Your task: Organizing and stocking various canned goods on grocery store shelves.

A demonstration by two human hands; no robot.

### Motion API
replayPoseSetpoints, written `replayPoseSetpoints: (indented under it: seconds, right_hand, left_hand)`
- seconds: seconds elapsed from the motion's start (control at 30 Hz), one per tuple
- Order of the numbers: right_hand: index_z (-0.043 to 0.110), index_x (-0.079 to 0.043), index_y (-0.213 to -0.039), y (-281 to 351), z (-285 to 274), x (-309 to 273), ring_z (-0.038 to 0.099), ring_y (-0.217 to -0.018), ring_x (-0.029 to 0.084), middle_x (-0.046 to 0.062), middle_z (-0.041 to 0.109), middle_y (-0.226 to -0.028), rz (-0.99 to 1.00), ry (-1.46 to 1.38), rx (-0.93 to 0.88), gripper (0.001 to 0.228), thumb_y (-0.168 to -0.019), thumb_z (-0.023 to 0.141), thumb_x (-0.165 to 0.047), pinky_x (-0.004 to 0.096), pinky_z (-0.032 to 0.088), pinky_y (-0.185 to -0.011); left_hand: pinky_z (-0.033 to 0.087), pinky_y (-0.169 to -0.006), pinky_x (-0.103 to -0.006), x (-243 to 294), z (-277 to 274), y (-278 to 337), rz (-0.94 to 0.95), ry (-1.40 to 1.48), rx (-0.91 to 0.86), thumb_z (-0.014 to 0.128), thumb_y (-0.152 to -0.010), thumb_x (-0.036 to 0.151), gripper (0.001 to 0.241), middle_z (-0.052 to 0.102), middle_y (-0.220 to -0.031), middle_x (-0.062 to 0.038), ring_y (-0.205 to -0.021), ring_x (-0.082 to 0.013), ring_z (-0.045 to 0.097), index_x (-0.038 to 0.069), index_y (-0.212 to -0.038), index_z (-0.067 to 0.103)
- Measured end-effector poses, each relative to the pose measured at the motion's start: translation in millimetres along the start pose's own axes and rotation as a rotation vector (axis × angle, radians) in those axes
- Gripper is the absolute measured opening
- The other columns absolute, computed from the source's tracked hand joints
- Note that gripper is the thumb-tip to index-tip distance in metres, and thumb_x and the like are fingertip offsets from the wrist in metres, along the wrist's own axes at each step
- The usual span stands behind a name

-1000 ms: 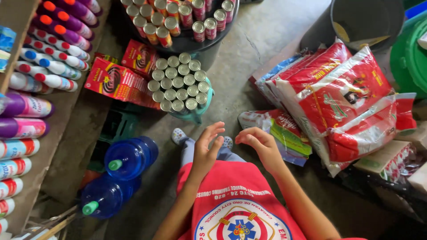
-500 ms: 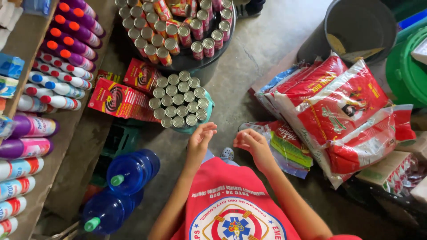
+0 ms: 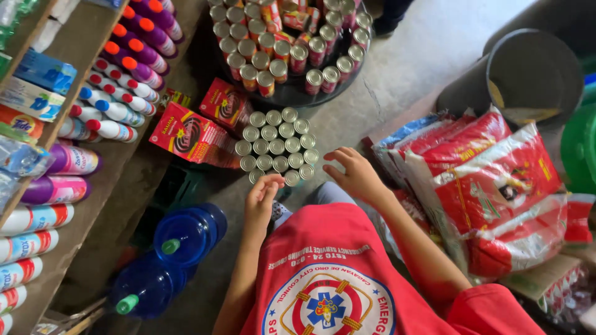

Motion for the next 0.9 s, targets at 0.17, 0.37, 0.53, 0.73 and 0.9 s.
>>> replayPoseSetpoints:
  seconds: [0.17, 0.37, 0.53, 0.73, 0.9]
  right_hand:
    - [0.071, -0.007, -0.111, -66.9, -14.8, 41.0, 0.064, -0.101, 0.035, 0.013, 0.068, -0.108, 0.008, -0.011, -0.057, 0.026, -0.094, 0.071, -0.027, 0.043, 0.053, -0.087]
    - [0.069, -0.007, -0.110, -157.5, -24.5, 137.4, 0.068, -0.088, 0.035, 0.012, 0.069, -0.109, 0.078, -0.017, -0.133, 0.027, -0.090, 0.074, -0.024, 0.043, 0.054, -0.081]
    - [0.069, -0.006, -0.109, -229.9, -10.1, 223.0, 0.067, -0.102, 0.037, 0.014, 0.070, -0.109, -0.113, -0.004, -0.135, 0.029, -0.086, 0.079, -0.022, 0.044, 0.054, -0.087]
    - [0.061, -0.008, -0.131, -272.4, 36.6, 259.2, 0.057, -0.120, 0.040, 0.016, 0.064, -0.126, -0.105, 0.079, -0.288, 0.060, -0.080, 0.085, -0.027, 0.048, 0.049, -0.097]
    - [0.043, -0.012, -0.149, -291.1, 73.4, 263.7, 0.044, -0.133, 0.035, 0.013, 0.054, -0.136, -0.167, 0.281, -0.394, 0.093, -0.070, 0.089, -0.029, 0.060, 0.035, -0.107]
  left_hand:
    - [0.050, -0.098, -0.0277, 9.1, -11.6, -24.6, -0.004, -0.015, 0.137, 0.057, -0.103, 0.014, 0.021, 0.072, -0.108, -0.006, -0.106, -0.0142, 0.065, 0.001, -0.114, 0.069]
    - [0.050, -0.098, -0.0272, 2.1, 12.0, -76.2, 0.046, -0.041, 0.315, 0.059, -0.102, 0.015, 0.020, 0.072, -0.108, -0.005, -0.106, -0.0133, 0.066, 0.001, -0.113, 0.069]
    - [0.049, -0.099, -0.0284, -25.0, 61.4, -130.9, 0.061, 0.041, 0.446, 0.060, -0.103, 0.015, 0.021, 0.071, -0.109, -0.006, -0.107, -0.0138, 0.065, -0.001, -0.114, 0.069]
    - [0.051, -0.099, -0.0293, -10.7, 150.6, -170.2, 0.002, -0.032, 0.331, 0.059, -0.104, 0.019, 0.024, 0.073, -0.112, -0.006, -0.109, -0.0138, 0.069, 0.001, -0.117, 0.067]
    - [0.052, -0.098, -0.0302, -19.0, 172.8, -177.8, -0.072, -0.093, 0.390, 0.059, -0.103, 0.022, 0.027, 0.076, -0.111, -0.007, -0.110, -0.0156, 0.071, 0.001, -0.118, 0.068]
Point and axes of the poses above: each hand's wrist, its own y-axis away from the middle knuckle, its own z-axis out of the palm, x = y × z, the point moved 6 cm from there along -y, towards the middle knuckle
